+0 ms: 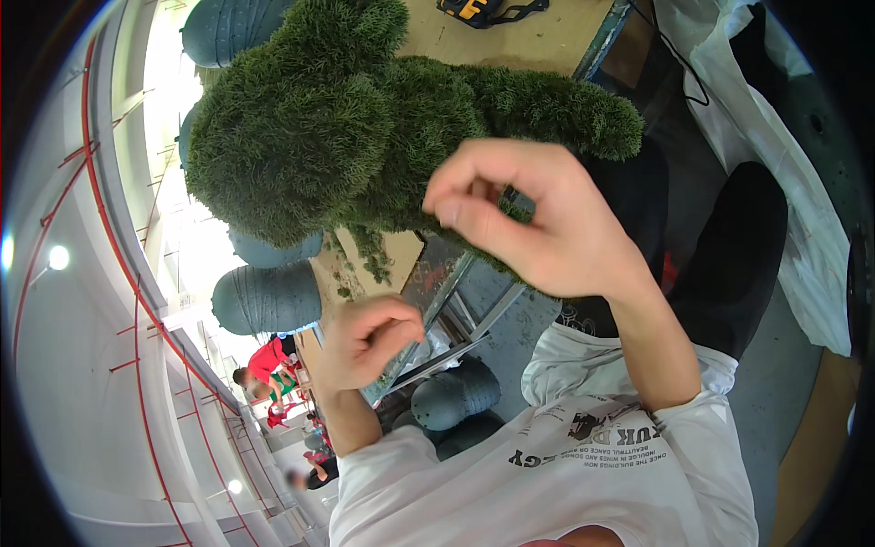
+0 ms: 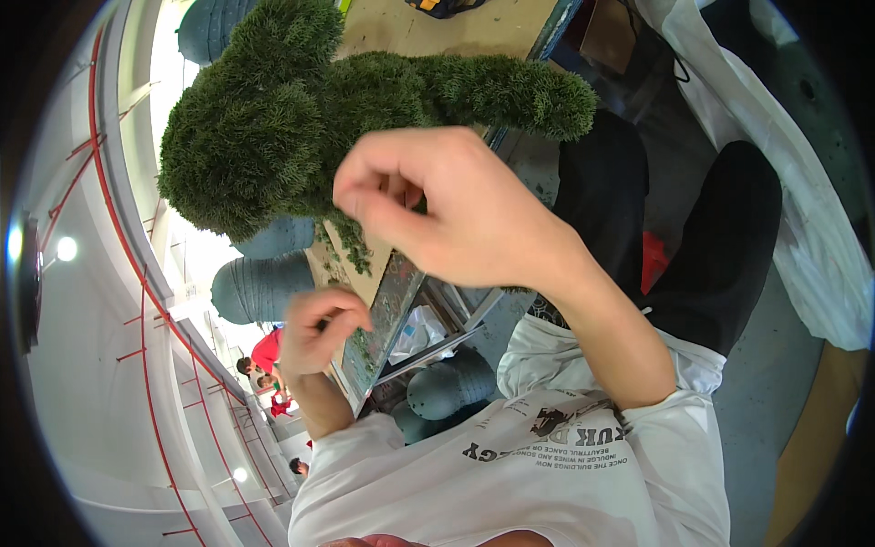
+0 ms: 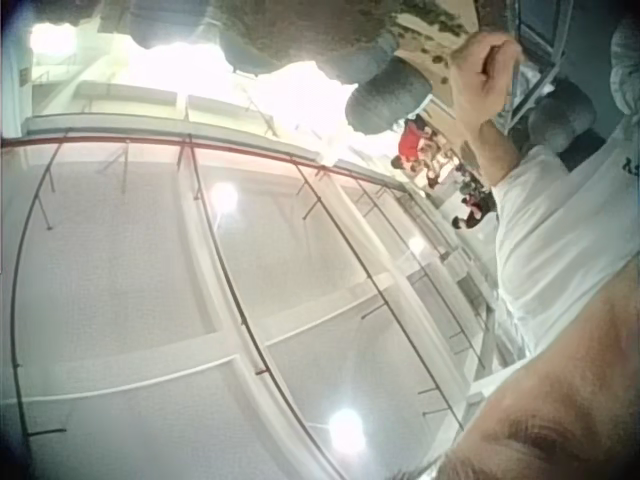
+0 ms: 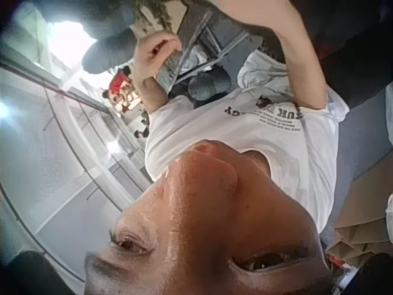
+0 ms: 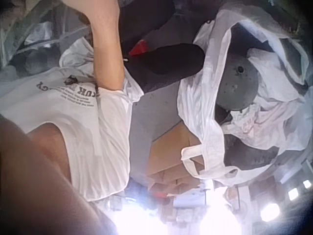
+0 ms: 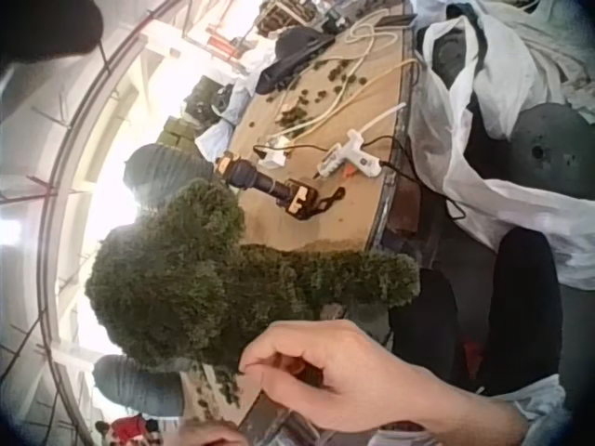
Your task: Gluing patches of artificial moss onto a bear-shaped sculpture using a hot glue gun.
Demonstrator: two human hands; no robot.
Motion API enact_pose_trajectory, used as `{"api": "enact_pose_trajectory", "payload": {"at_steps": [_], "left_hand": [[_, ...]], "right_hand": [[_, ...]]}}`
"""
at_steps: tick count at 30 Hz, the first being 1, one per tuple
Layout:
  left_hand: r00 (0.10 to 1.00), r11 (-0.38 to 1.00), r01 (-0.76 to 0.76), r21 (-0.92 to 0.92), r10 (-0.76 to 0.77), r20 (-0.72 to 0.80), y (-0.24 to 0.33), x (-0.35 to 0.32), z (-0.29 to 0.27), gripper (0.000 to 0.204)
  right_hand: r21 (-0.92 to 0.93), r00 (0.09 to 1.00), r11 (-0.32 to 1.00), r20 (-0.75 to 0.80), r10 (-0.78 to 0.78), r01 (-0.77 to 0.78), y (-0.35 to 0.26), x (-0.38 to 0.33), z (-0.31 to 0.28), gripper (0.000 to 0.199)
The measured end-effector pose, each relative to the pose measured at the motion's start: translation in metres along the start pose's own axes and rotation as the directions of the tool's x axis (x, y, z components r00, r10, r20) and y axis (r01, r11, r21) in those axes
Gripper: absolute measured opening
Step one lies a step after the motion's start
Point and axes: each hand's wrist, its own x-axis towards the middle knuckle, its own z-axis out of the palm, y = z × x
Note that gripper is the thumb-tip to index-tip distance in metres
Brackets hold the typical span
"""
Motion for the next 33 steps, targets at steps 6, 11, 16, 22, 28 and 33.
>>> {"api": "enact_pose_trajectory", "payload": {"at_steps": [6, 11, 16, 22, 28, 33], "left_hand": [[0.956, 0.87, -0.158, 0.467, 0.252, -0.147, -0.002, -0.004, 0.019, 0.022], [0.344, 0.685, -0.138, 0.715, 0.711, -0.614, 0.072, 0.039, 0.013, 0.042], [0.463, 0.457, 0.122, 0.881, 0.759, -0.458, 0.094, 0.088, -0.004, 0.062], [0.464, 0.437, 0.19, 0.879, 0.749, -0.473, 0.102, 0.095, -0.008, 0.044], [0.501, 0.589, 0.163, 0.792, 0.642, -0.58, 0.102, 0.087, -0.006, 0.035], [0.516, 0.618, 0.166, 0.768, 0.61, -0.602, 0.103, 0.085, -0.006, 0.033]], "right_hand": [[-0.388, 0.942, 0.898, -0.169, -0.29, 0.207, 0.023, 0.048, 0.003, 0.016], [-0.276, 0.994, 0.961, -0.098, -0.042, 0.013, 0.01, 0.068, 0.008, 0.03], [0.037, 0.97, 0.974, -0.093, 0.225, -0.222, 0.019, 0.071, 0.007, 0.036], [0.15, 0.965, 0.957, -0.043, 0.257, -0.248, 0.024, 0.071, 0.011, 0.038], [-0.326, 0.977, 0.945, -0.205, -0.056, -0.014, 0.037, 0.068, 0.018, 0.047], [-0.249, 0.98, 0.96, -0.18, 0.083, -0.127, 0.031, 0.069, 0.018, 0.05]]}}
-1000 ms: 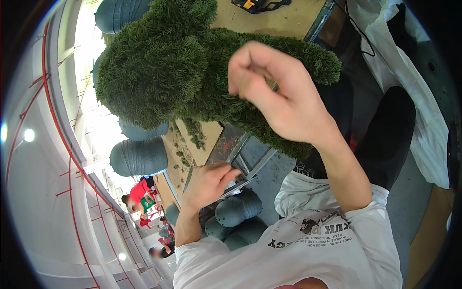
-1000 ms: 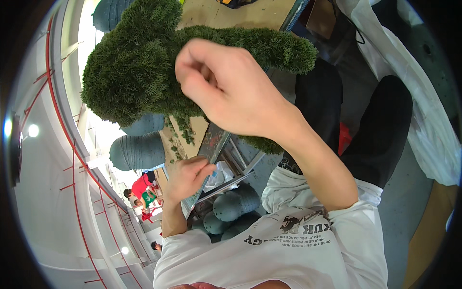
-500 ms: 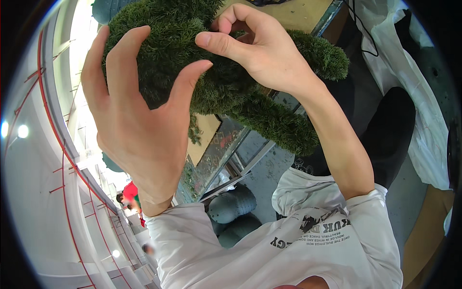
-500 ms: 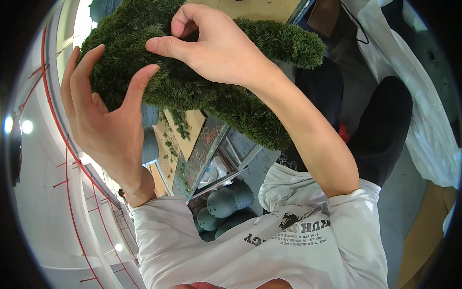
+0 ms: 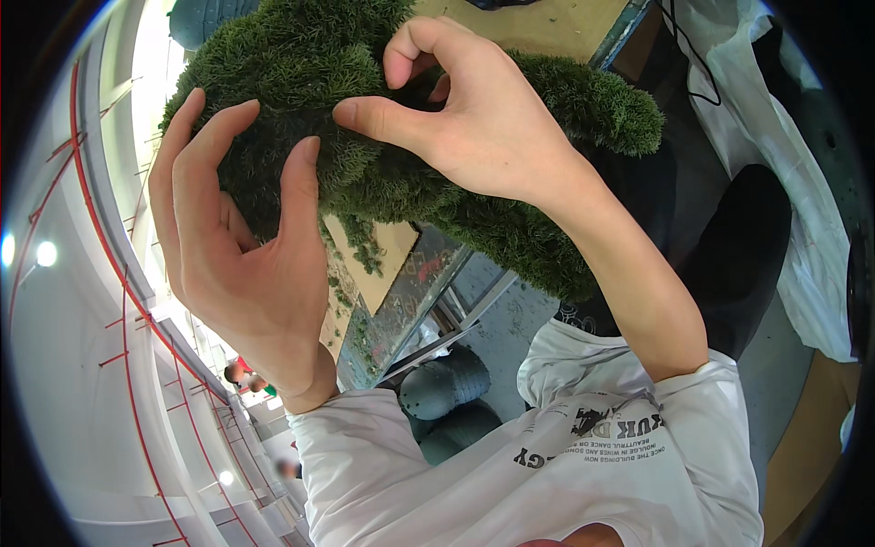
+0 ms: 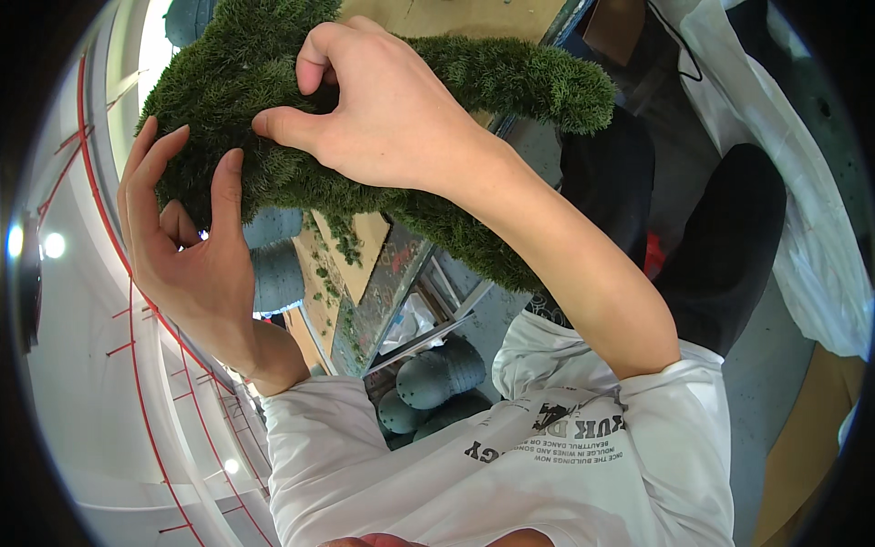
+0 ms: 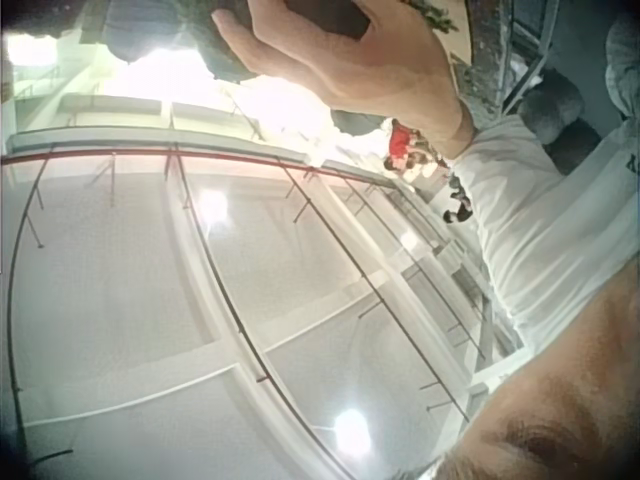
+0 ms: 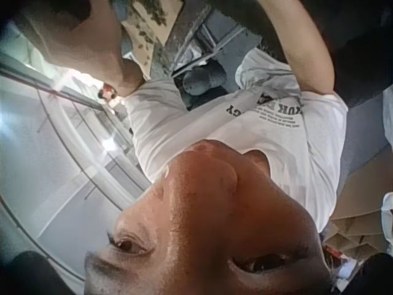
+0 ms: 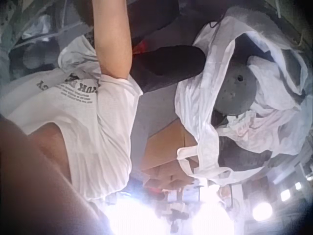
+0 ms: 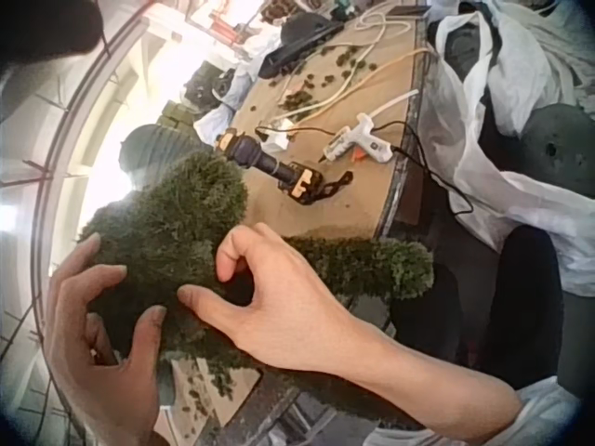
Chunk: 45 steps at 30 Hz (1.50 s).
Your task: Gluing patches of artificial moss onto a bear-shaped sculpture using a hot glue gun.
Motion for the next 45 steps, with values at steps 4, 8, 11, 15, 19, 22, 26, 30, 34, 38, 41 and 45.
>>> {"api": "enact_pose_trajectory", "payload": {"at_steps": [4, 8, 11, 15, 19, 22, 26, 30, 34, 38, 41, 45], "left_hand": [[1.0, 1.0, -0.005, -0.013, 0.005, -0.004, -0.002, 0.0, 0.001, 0.032], [1.0, 1.0, -0.01, 0.008, 0.01, 0.0, -0.003, 0.0, 0.001, 0.032], [0.999, 0.999, -0.042, -0.022, 0.041, -0.03, -0.005, 0.0, 0.003, 0.032], [0.991, 0.988, -0.132, 0.079, 0.133, 0.002, -0.005, -0.001, 0.004, 0.026], [0.978, 0.983, -0.186, 0.007, 0.185, 0.097, -0.007, -0.002, -0.002, 0.025], [0.971, 0.979, -0.202, 0.025, 0.197, 0.135, -0.009, -0.001, -0.002, 0.027], [0.976, 0.987, -0.161, -0.007, 0.16, 0.146, -0.012, -0.002, -0.006, 0.03], [0.969, 0.983, -0.184, 0.013, 0.179, 0.168, -0.015, -0.002, -0.013, 0.033], [0.964, 0.975, -0.221, -0.018, 0.221, 0.15, -0.019, -0.001, -0.009, 0.033], [0.964, 0.981, -0.194, -0.016, 0.193, 0.182, -0.019, -0.001, -0.013, 0.033], [0.964, 0.979, -0.201, -0.023, 0.202, 0.172, -0.021, -0.001, -0.014, 0.034], [0.967, 0.981, -0.19, -0.038, 0.194, 0.164, -0.02, 0.001, -0.014, 0.035]], "right_hand": [[-0.048, 1.0, 0.999, -0.011, -0.009, 0.009, -0.009, -0.002, 0.0, 0.049], [-0.109, 0.999, 0.994, 0.031, 0.024, -0.021, -0.016, -0.005, -0.002, 0.051], [-0.101, 0.998, 0.994, 0.042, 0.039, -0.035, -0.01, -0.003, -0.001, 0.052], [-0.051, 0.998, 0.997, 0.023, 0.052, -0.051, -0.007, -0.001, 0.0, 0.053], [-0.031, 0.996, 0.996, 0.026, 0.086, -0.085, -0.009, -0.002, 0.002, 0.052], [-0.003, 0.991, 0.992, 0.047, 0.127, -0.127, -0.009, -0.001, -0.001, 0.052], [0.008, 0.991, 0.992, 0.052, 0.124, -0.125, -0.009, 0.0, -0.001, 0.051], [-0.021, 0.995, 0.995, 0.03, 0.095, -0.094, -0.01, -0.003, 0.004, 0.053], [-0.012, 0.993, 0.994, 0.048, 0.107, -0.106, -0.017, -0.005, 0.001, 0.055], [-0.086, 0.997, 0.994, 0.033, 0.076, -0.072, -0.009, -0.003, 0.003, 0.057], [-0.059, 0.996, 0.995, 0.034, 0.082, -0.08, -0.013, -0.002, 0.004, 0.057], [-0.123, 1.0, 0.992, -0.004, 0.014, -0.015, -0.019, -0.002, 0.004, 0.051]]}}
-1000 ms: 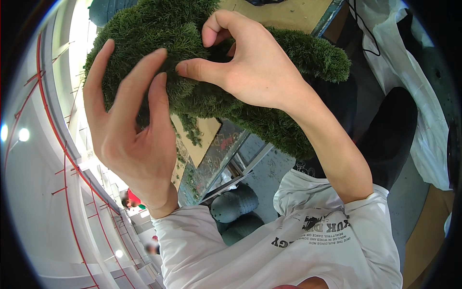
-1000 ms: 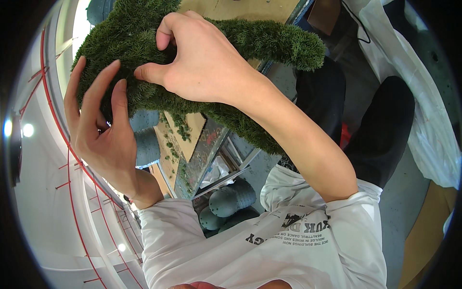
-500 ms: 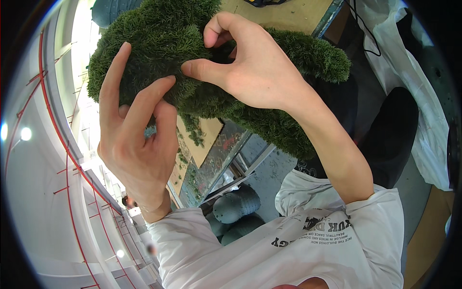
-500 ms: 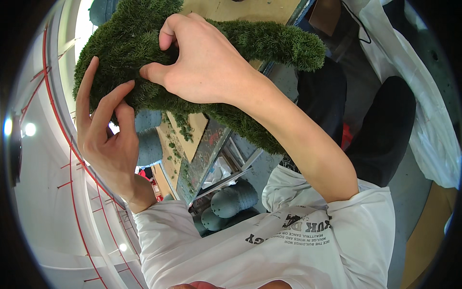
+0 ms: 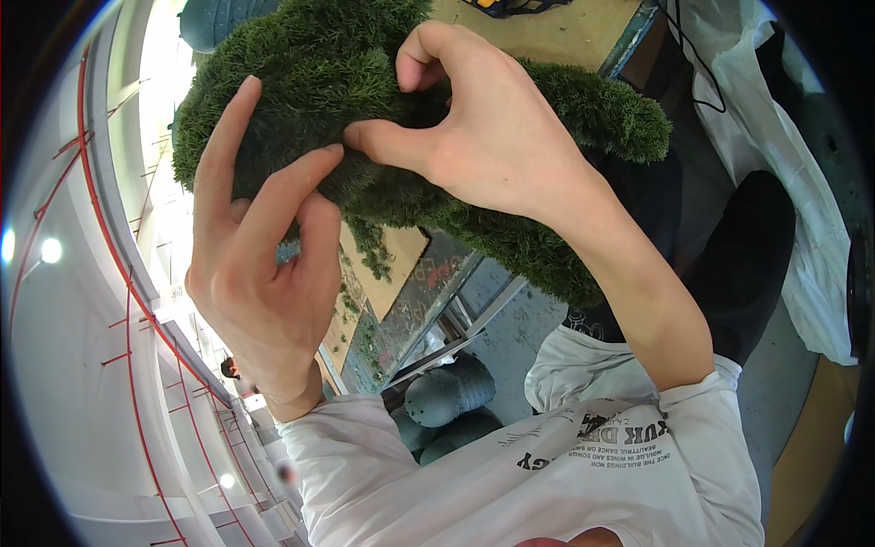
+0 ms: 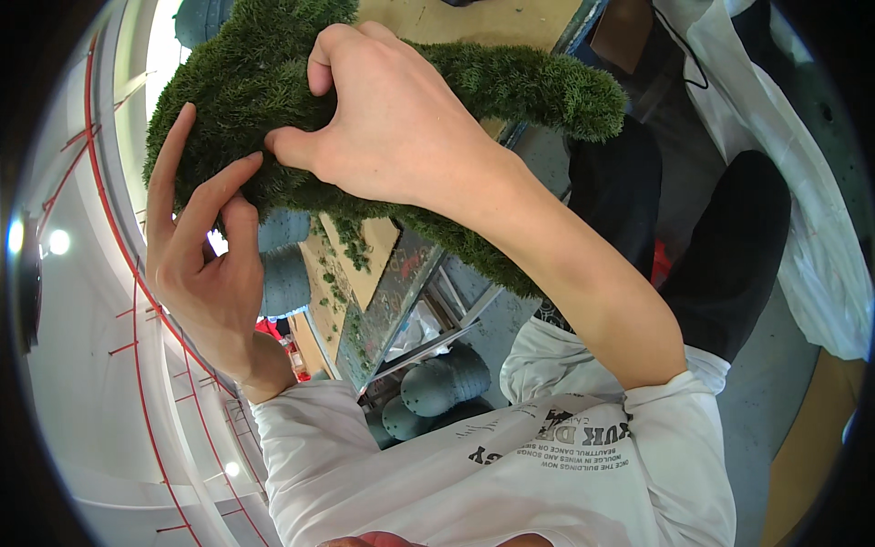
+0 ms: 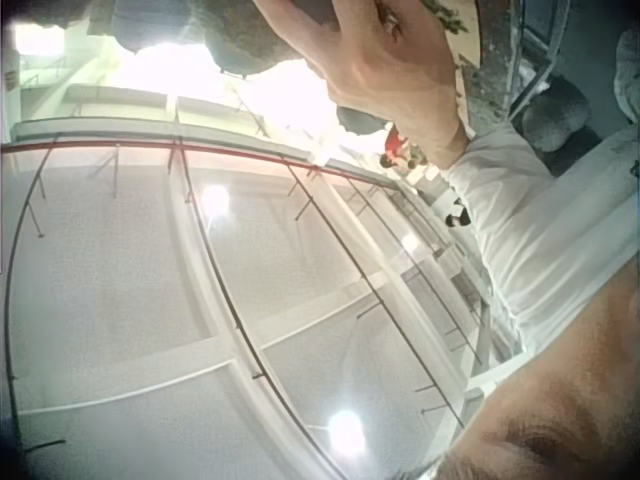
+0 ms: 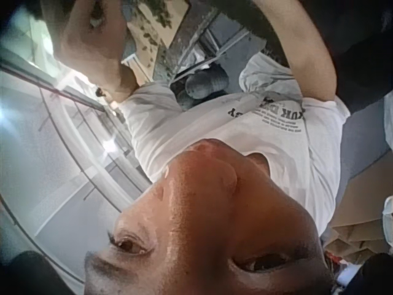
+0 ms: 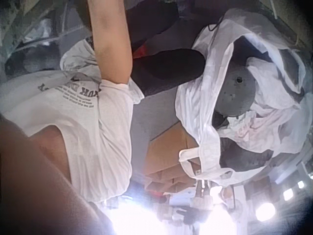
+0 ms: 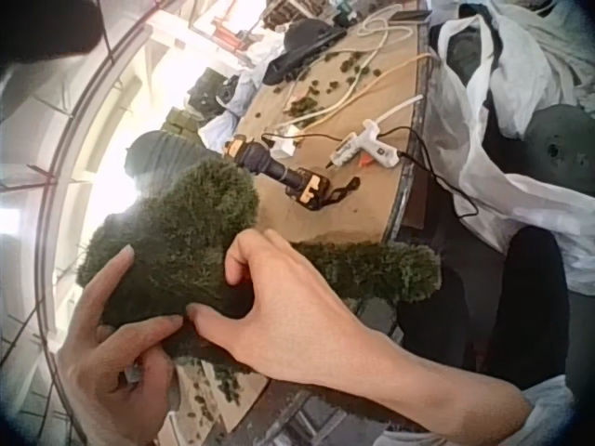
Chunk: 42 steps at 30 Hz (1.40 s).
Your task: Gluing patches of artificial moss onto a bear-shaped sculpture using a hot glue gun.
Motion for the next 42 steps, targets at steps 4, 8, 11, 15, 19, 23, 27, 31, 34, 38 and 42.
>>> {"api": "enact_pose_trajectory", "payload": {"at_steps": [4, 8, 11, 15, 19, 23, 27, 31, 34, 38, 42], "left_hand": [[0.998, 1.0, 0.012, -0.007, -0.012, 0.057, 0.004, 0.006, -0.001, 0.034], [0.991, 0.997, -0.02, -0.07, 0.011, -0.137, -0.035, 0.018, -0.037, 0.03], [0.929, 0.955, 0.261, -0.138, -0.288, -0.234, -0.091, 0.044, -0.047, 0.029], [0.916, 0.817, 0.394, -0.42, -0.387, 0.108, -0.138, 0.079, 0.008, 0.051], [0.929, 0.761, 0.366, -0.536, -0.331, 0.164, -0.154, 0.078, 0.013, 0.052], [0.926, 0.684, 0.374, -0.626, -0.315, 0.209, -0.148, 0.083, 0.015, 0.046], [0.939, 0.653, 0.336, -0.679, -0.293, 0.182, -0.153, 0.083, 0.022, 0.043], [0.941, 0.731, 0.326, -0.599, -0.311, 0.134, -0.155, 0.075, 0.024, 0.039], [0.946, 0.798, 0.23, -0.557, -0.317, -0.064, -0.147, 0.06, 0.019, 0.035], [0.822, 0.694, 0.318, -0.646, -0.541, -0.177, -0.13, 0.002, 0.0, 0.033], [0.719, 0.335, 0.317, -0.887, -0.695, -0.006, -0.127, -0.078, 0.018, 0.033]], "right_hand": [[-0.068, 1.0, 0.998, -0.024, 0.011, -0.013, -0.004, 0.0, -0.001, 0.047], [-0.082, 1.0, 0.996, -0.013, 0.017, -0.018, -0.013, 0.001, 0.001, 0.05], [-0.107, 1.0, 0.994, -0.001, 0.011, -0.011, -0.013, 0.002, 0.008, 0.05], [-0.105, 0.998, 0.993, -0.045, 0.052, -0.057, -0.002, 0.007, 0.008, 0.051], [-0.064, 0.996, 0.993, -0.006, 0.094, -0.094, -0.002, 0.008, 0.012, 0.056], [-0.053, 0.997, 0.997, -0.065, 0.052, -0.056, 0.003, 0.011, 0.016, 0.058], [-0.087, 0.997, 0.994, -0.055, 0.062, -0.067, 0.002, 0.013, 0.015, 0.058], [-0.179, 0.99, 0.976, 0.04, 0.133, -0.124, -0.014, 0.016, 0.003, 0.053], [-0.262, 0.99, 0.965, 0.13, 0.061, -0.025, -0.025, 0.016, -0.015, 0.045], [-0.209, 0.947, 0.924, 0.096, -0.307, 0.321, -0.052, 0.011, -0.021, 0.031], [-0.268, 0.934, 0.897, 0.177, -0.312, 0.35, -0.053, 0.018, -0.013, 0.019]]}}
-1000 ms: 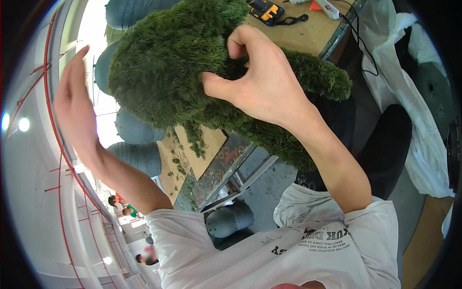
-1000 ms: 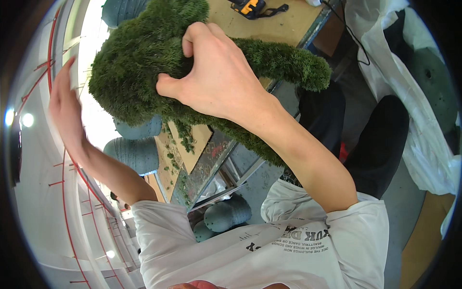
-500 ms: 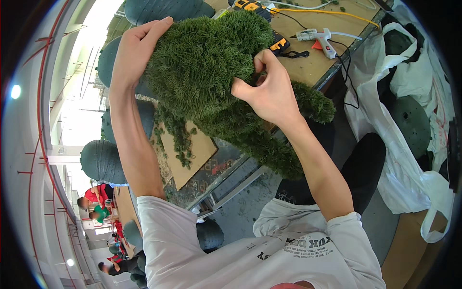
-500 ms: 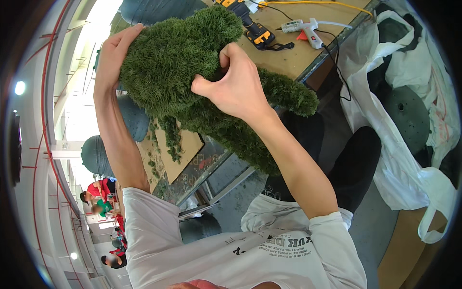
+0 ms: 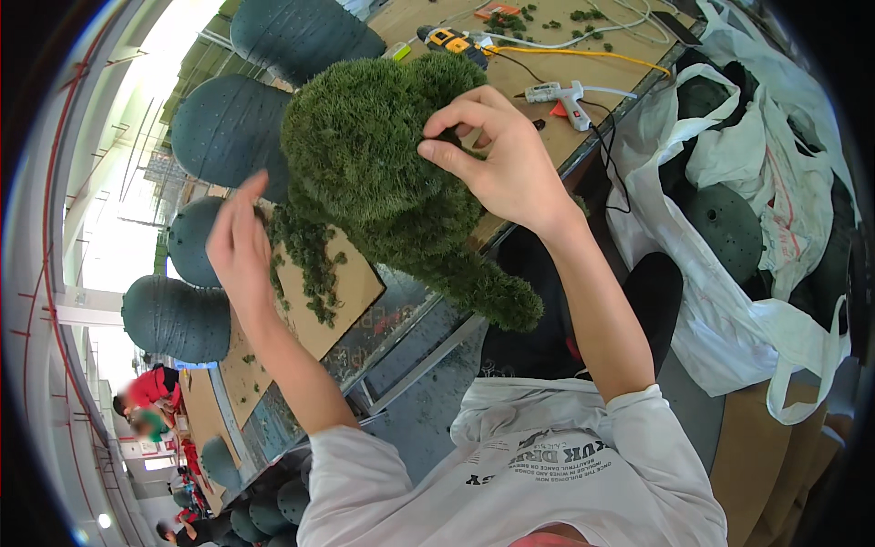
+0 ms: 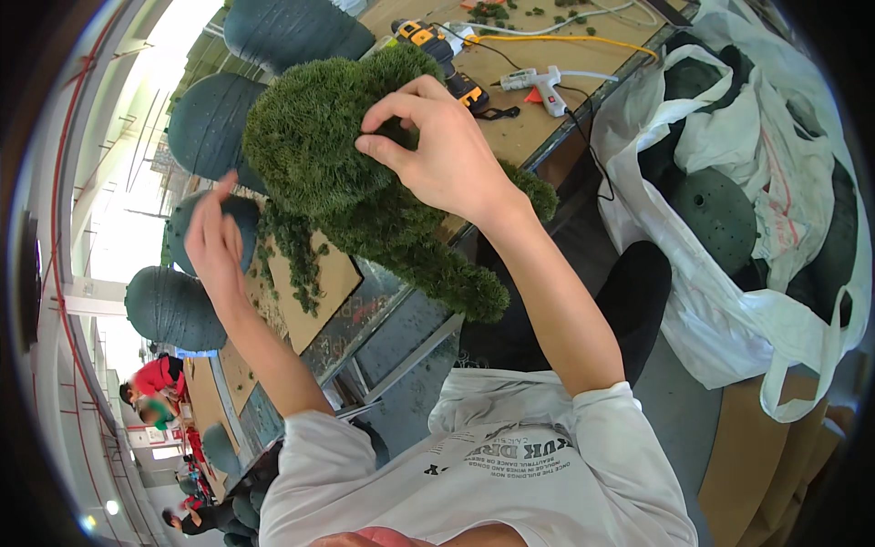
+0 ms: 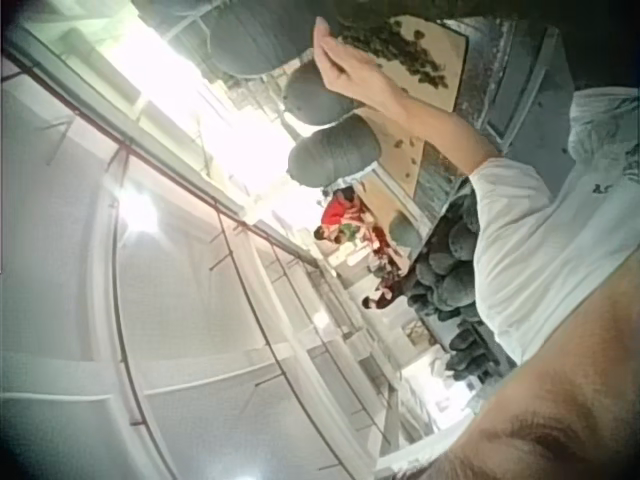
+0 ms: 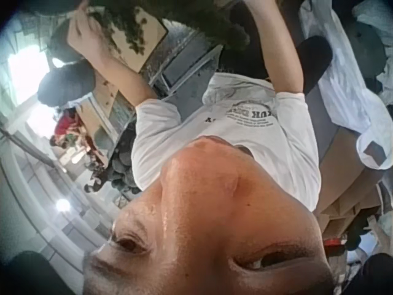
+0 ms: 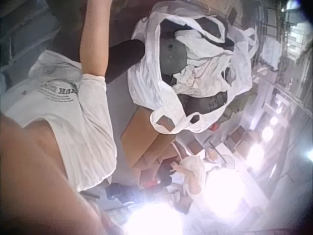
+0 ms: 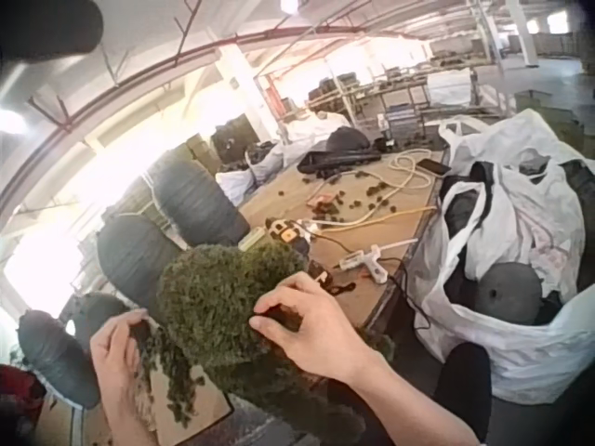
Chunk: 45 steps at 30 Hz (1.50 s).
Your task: Gluing patches of artificial moss onto a bear-shaped sculpture using a hot glue gun.
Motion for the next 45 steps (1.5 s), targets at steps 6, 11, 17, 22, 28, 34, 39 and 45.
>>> {"api": "enact_pose_trajectory", "payload": {"at_steps": [6, 11, 17, 22, 28, 34, 39, 45], "left_hand": [[0.944, 0.947, 0.3, -0.118, -0.312, -0.108, -0.074, -0.096, -0.056, 0.032], [0.846, 0.863, 0.434, -0.26, -0.489, -0.211, -0.114, -0.138, -0.066, 0.032], [0.848, 0.831, 0.395, -0.392, -0.494, -0.194, -0.098, -0.126, -0.048, 0.032], [0.899, 0.72, 0.303, -0.625, -0.433, -0.063, -0.084, -0.118, -0.017, 0.028], [0.917, 0.564, 0.347, -0.749, -0.373, 0.143, -0.077, -0.124, 0.026, 0.026], [0.897, 0.563, 0.398, -0.724, -0.403, 0.18, -0.09, -0.137, 0.024, 0.026], [0.848, 0.554, 0.45, -0.701, -0.512, 0.139, -0.107, -0.152, 0.009, 0.026], [0.814, 0.541, 0.476, -0.694, -0.569, 0.114, -0.11, -0.16, 0.015, 0.025]], "right_hand": [[0.014, 0.996, 1.0, 0.083, 0.022, -0.023, -0.005, 0.01, -0.005, 0.014], [-0.003, 0.974, 0.999, 0.223, 0.051, -0.052, -0.007, 0.02, -0.012, 0.011], [0.854, 0.962, 0.456, 0.272, 0.021, -0.252, 0.013, 0.006, -0.044, 0.007], [0.914, 0.846, 0.183, 0.404, -0.349, -0.362, 0.033, -0.013, -0.055, 0.013], [-0.373, 0.983, 0.91, 0.094, -0.159, 0.183, -0.03, 0.008, 0.012, 0.064], [-0.433, 0.914, 0.806, 0.235, -0.33, 0.402, -0.044, -0.033, 0.053, 0.068], [-0.336, 0.876, 0.809, 0.217, -0.431, 0.482, -0.032, -0.02, 0.024, 0.049], [-0.223, 0.966, 0.943, -0.025, -0.257, 0.246, -0.059, 0.023, 0.028, 0.037]]}}
